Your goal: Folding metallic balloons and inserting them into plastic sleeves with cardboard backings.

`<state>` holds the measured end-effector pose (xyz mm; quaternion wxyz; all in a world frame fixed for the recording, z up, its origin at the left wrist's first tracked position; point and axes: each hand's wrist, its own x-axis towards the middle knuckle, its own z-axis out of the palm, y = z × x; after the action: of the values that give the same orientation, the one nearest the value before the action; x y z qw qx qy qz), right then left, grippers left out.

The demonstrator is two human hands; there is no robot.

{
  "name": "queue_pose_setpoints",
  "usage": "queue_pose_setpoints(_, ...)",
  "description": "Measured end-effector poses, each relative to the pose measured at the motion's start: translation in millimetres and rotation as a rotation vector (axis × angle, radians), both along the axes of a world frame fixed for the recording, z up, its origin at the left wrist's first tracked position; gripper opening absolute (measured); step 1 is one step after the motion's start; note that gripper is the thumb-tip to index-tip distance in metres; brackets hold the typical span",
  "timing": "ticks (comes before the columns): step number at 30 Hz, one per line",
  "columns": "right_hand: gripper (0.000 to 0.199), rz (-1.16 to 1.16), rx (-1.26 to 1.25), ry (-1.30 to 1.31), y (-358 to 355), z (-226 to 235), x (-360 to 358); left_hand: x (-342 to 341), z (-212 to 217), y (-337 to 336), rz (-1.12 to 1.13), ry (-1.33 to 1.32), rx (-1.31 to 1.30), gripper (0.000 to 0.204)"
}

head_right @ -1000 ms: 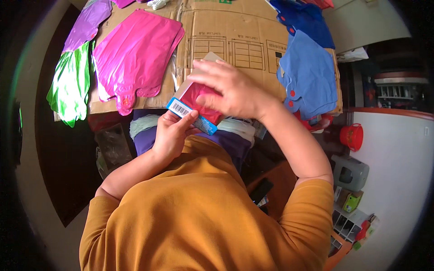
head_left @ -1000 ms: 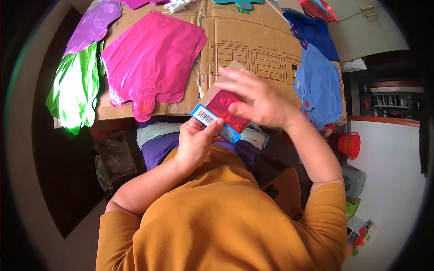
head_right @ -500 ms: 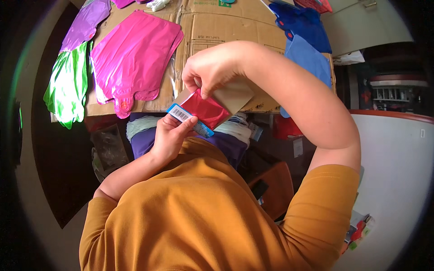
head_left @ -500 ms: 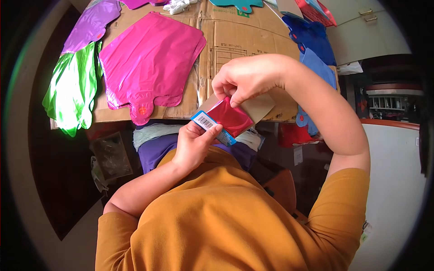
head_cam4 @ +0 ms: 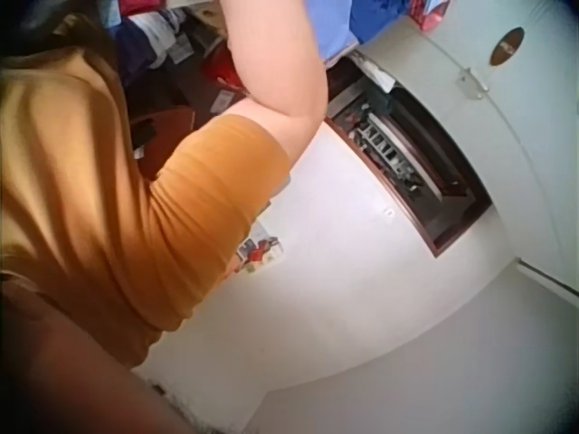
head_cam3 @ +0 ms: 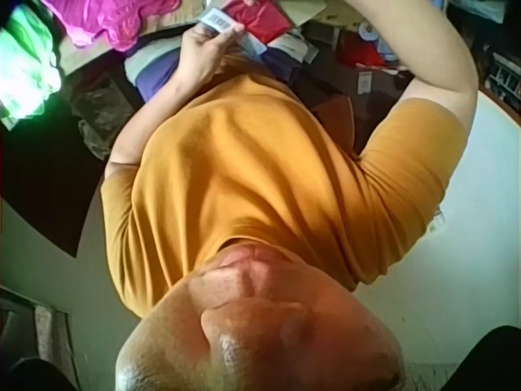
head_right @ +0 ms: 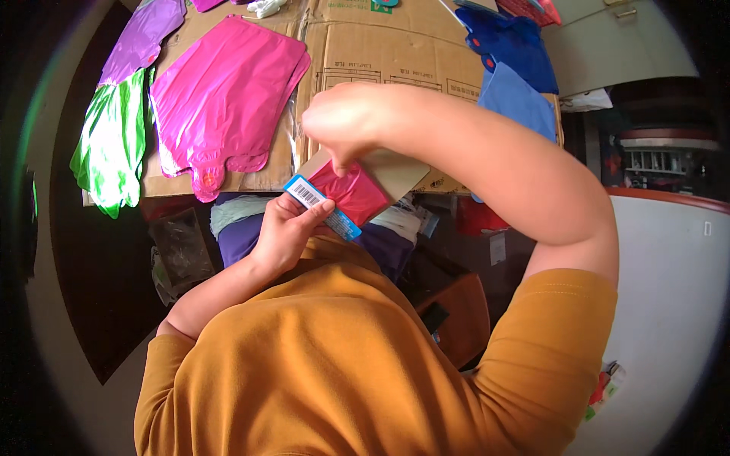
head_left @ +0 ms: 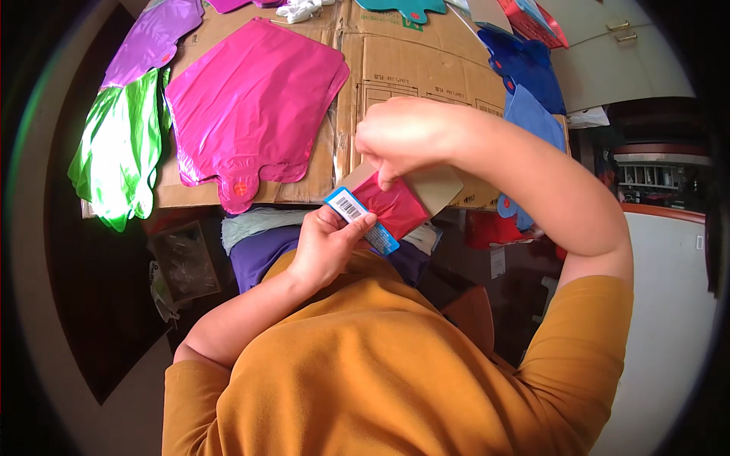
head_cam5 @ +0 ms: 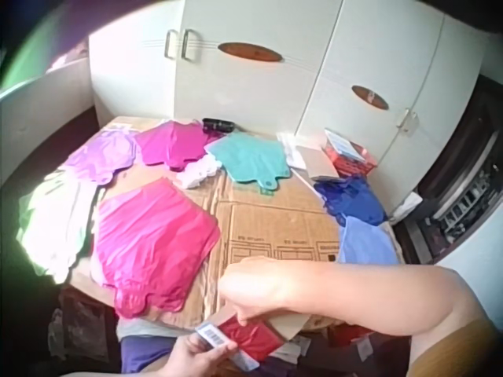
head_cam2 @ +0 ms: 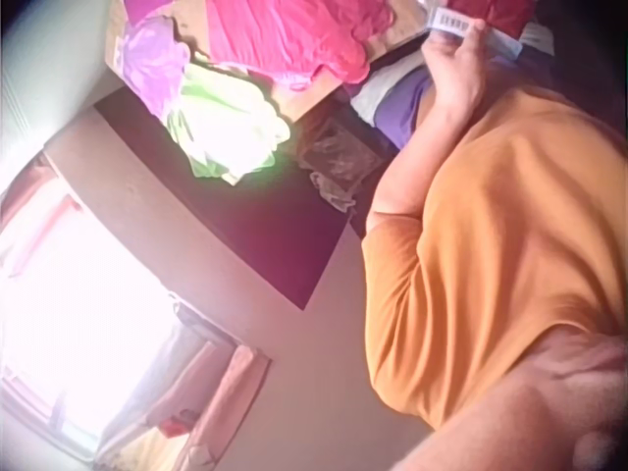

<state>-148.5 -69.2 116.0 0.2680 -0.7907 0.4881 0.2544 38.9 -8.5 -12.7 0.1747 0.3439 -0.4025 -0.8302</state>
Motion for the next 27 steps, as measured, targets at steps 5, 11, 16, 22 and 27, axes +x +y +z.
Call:
queue_pose_setpoints(5,0.044,-0.098,-0.732,-0.314,55.2,-7.9,-26.6,-2.2,5.5,3.5,0.038,0.006,0.02,0.011)
queue_pose_setpoints(11,0.097,-0.026,-0.653,-0.444,111.2,-77.2,-5.5,-6.0,9.0,4.3,0.068,-0.013,0.084,0.012)
queue_pose_setpoints(16,0.107,-0.006,-0.633,-0.531,105.1,-97.0,-18.0,-4.6,17.6,3.8,0.079,-0.014,0.23,0.015)
queue_pose_setpoints(22,0.091,0.031,-0.642,-0.357,96.5,-78.8,-47.4,-9.1,14.7,5.9,0.086,-0.012,0.145,0.012)
queue_pose_setpoints(27,0.084,-0.172,-0.674,-0.191,124.4,-41.1,-78.5,-11.5,17.2,10.2,0.114,0.01,0.177,0.012)
